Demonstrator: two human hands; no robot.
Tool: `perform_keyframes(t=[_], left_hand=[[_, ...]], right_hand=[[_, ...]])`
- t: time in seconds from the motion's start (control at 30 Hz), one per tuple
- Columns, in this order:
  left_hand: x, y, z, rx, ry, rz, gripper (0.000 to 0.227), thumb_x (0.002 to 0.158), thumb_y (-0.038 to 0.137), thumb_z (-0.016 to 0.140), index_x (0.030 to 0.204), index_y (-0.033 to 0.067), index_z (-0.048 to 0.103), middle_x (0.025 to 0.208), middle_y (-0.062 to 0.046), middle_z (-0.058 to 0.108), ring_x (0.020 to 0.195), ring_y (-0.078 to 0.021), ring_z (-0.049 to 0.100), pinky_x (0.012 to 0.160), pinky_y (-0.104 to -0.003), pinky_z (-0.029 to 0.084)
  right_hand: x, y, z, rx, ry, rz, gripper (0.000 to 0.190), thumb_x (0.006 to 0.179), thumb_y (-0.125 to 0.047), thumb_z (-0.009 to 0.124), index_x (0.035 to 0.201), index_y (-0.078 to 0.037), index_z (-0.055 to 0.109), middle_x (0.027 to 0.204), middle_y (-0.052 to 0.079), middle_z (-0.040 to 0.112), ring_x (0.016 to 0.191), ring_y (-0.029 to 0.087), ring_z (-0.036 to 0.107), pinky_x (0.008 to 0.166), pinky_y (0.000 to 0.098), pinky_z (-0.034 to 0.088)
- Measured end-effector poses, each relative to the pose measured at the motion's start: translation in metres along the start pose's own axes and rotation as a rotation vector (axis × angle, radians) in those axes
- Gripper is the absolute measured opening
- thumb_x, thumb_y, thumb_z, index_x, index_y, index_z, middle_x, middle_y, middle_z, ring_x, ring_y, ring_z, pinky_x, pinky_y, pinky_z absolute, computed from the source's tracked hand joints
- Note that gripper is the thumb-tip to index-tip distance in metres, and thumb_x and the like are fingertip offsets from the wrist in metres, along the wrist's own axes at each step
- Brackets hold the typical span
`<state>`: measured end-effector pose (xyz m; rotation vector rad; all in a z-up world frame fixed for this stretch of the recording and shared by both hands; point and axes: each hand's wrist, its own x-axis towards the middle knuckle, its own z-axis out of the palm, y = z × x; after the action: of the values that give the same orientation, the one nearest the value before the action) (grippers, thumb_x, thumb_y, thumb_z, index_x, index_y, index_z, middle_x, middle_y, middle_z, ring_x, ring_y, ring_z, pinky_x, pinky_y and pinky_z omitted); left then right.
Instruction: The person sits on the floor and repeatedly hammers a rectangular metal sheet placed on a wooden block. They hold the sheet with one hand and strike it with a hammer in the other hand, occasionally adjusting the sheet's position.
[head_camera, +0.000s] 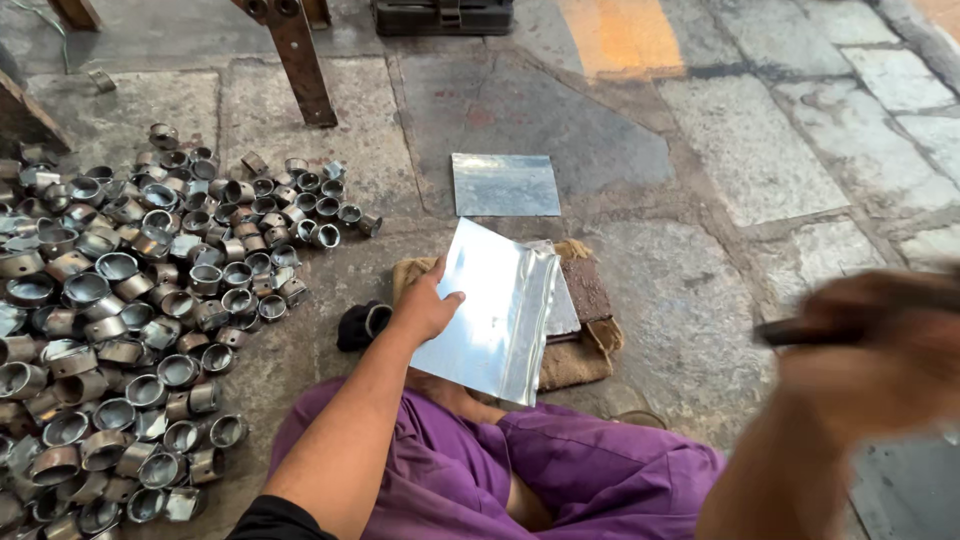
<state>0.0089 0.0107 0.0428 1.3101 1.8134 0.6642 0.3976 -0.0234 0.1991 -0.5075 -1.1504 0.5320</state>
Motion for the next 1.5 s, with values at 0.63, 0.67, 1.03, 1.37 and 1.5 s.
perform_keyframes(t=[0.63,0.67,1.03,1.37,1.5], left_hand=[[0.012,-0.021,0.010,-0.068,0.044,0.112,0.080,0.088,0.022,0.075,0.156,0.0094,0.036,0.142,-0.024,0.059,0.130,-0.0350,0.059,0.106,-0.039,0.048],[0.012,-0.017,0.007,-0.067,0.031,0.106,0.078,0.088,0.021,0.073,0.157,0.0120,0.038,0.141,-0.022,0.060,0.130,-0.0344,0.060,0.106,-0.039,0.048],[0.003,-0.008,0.002,-0.014,0.020,0.070,0.079,0.088,0.024,0.072,0.158,0.0147,0.036,0.139,-0.020,0.063,0.128,-0.0322,0.063,0.107,-0.038,0.048],[0.004,-0.014,0.003,-0.077,0.026,0.086,0.078,0.088,0.021,0.071,0.157,0.0124,0.037,0.142,-0.021,0.061,0.129,-0.0327,0.062,0.105,-0.038,0.049],[0.001,-0.010,0.003,-0.045,0.035,0.064,0.078,0.088,0.022,0.073,0.157,0.0110,0.037,0.141,-0.022,0.060,0.128,-0.0343,0.062,0.104,-0.038,0.049]], right_hand=[[-0.005,-0.013,0.016,-0.199,0.078,-0.011,0.038,0.121,-0.032,0.050,0.097,-0.003,0.056,0.079,0.010,0.056,0.058,0.016,0.052,0.054,0.0293,0.042],[-0.004,-0.010,0.011,-0.165,0.066,-0.119,0.047,0.123,-0.039,0.046,0.095,-0.002,0.053,0.075,0.010,0.052,0.056,0.016,0.048,0.055,0.0301,0.040],[-0.128,0.085,0.045,-0.890,-0.305,0.640,0.026,0.097,-0.020,0.069,0.115,-0.002,0.071,0.073,0.003,0.072,0.063,0.007,0.061,0.053,0.0244,0.047],[0.011,0.009,-0.037,-0.519,0.090,-0.316,0.040,0.121,-0.029,0.038,0.094,-0.002,0.048,0.071,0.007,0.045,0.055,0.014,0.043,0.055,0.0289,0.040],[-0.109,0.086,-0.004,-0.754,-0.050,0.005,0.023,0.109,-0.026,0.054,0.108,-0.003,0.059,0.075,0.009,0.057,0.061,0.015,0.056,0.058,0.0316,0.047]])
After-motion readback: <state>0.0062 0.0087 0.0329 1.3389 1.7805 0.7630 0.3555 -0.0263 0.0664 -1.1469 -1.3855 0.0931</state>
